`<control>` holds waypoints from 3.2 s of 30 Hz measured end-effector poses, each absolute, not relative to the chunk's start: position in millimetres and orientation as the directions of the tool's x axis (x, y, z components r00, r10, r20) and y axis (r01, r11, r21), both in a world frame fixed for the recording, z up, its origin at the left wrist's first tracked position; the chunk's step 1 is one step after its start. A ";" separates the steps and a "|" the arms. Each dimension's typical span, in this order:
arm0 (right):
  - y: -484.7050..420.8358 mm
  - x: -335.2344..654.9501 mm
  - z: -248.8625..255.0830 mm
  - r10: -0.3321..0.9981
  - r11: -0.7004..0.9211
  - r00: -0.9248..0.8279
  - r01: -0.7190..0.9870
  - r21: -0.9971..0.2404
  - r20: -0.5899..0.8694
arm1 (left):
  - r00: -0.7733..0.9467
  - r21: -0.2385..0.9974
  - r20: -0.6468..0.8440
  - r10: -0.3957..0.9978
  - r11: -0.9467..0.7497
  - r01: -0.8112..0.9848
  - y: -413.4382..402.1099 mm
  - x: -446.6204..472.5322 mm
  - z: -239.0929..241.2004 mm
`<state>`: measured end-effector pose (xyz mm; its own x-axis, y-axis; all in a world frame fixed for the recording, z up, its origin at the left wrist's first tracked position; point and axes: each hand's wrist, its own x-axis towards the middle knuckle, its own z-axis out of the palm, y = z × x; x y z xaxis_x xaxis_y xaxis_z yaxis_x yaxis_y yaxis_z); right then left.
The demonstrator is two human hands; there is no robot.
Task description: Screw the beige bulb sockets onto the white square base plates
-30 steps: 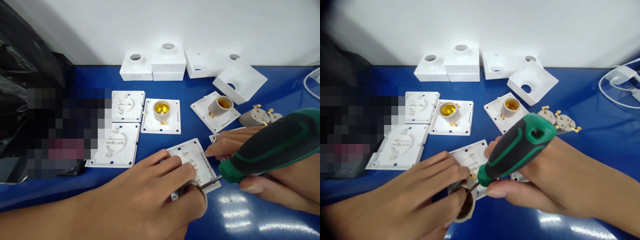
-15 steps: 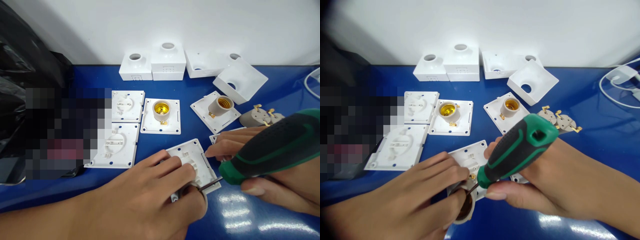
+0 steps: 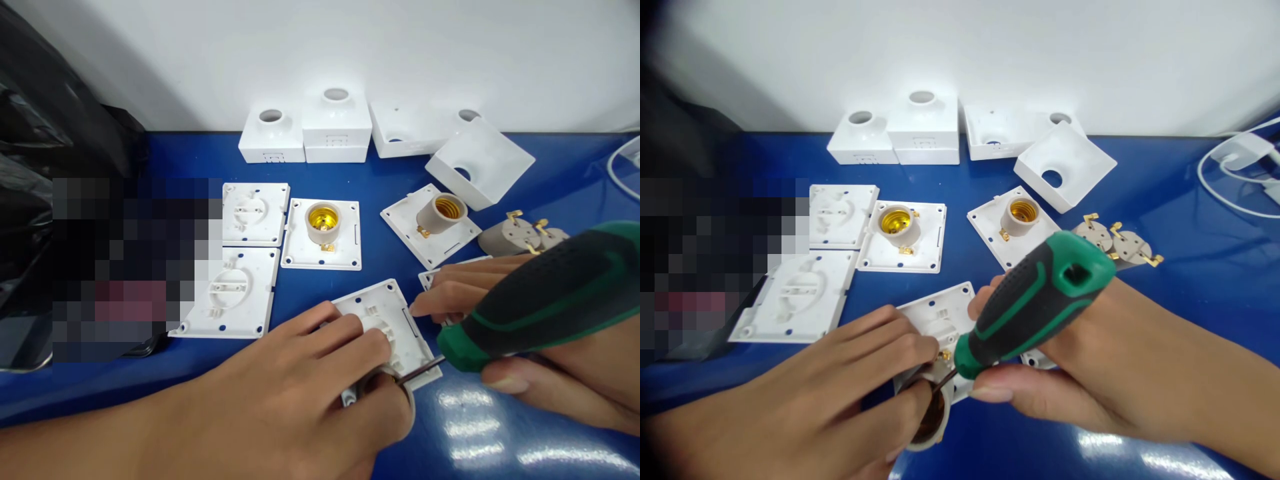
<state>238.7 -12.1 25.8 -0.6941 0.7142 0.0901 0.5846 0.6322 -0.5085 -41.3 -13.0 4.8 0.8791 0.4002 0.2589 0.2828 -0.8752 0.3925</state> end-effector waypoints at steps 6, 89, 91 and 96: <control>-10.6 239.1 25.4 0.674 0.646 -0.732 0.519 -0.560 0.099 | 0.884 0.402 0.269 0.383 -0.878 0.258 -10.9 -41.8 4.2; -14.2 237.3 30.1 0.686 0.611 -0.728 0.586 -0.533 -0.014 | 0.900 0.449 0.230 0.370 -0.861 0.239 -12.8 -45.3 8.4; -13.6 237.7 30.1 0.688 0.609 -0.725 0.585 -0.535 -0.010 | 0.902 0.445 0.226 0.369 -0.862 0.241 -13.5 -45.7 8.6; -14.4 239.1 29.5 0.703 0.602 -0.711 0.593 -0.535 0.004 | 0.907 0.433 0.222 0.357 -0.870 0.236 -12.6 -44.5 8.6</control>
<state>239.1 -14.4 29.5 -0.7109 0.7032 0.0038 0.5927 0.6021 -0.5350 -44.5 -12.6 8.6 0.9072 0.3572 0.2223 0.2363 -0.8698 0.4331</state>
